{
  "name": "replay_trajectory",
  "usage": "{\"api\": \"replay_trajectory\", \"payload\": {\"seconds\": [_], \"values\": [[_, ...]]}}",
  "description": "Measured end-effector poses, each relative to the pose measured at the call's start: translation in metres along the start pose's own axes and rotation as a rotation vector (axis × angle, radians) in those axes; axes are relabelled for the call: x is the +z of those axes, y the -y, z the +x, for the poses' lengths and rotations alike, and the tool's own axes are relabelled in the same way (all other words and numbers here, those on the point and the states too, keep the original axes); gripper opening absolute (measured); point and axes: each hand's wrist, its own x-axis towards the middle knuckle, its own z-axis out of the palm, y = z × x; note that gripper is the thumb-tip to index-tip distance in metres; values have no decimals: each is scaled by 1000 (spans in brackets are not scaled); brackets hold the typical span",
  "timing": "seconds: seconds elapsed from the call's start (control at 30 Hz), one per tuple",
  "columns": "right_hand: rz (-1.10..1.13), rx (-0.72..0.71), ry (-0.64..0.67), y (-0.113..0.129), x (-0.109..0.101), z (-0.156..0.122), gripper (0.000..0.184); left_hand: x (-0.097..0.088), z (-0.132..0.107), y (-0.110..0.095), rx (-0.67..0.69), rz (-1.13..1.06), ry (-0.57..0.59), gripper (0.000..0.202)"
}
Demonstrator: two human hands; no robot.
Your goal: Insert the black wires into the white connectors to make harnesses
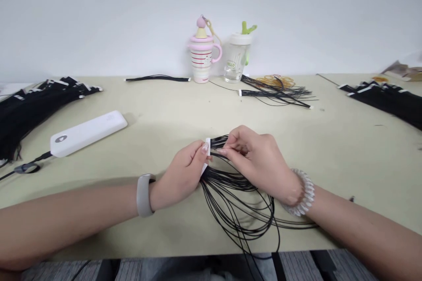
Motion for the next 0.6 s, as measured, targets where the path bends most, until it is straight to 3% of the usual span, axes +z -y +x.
{"api": "replay_trajectory", "payload": {"seconds": [0.6], "values": [[-203, -190, -13, -2, -5, -1, 10, 0, 0, 1, 25, 46, 38, 34]]}}
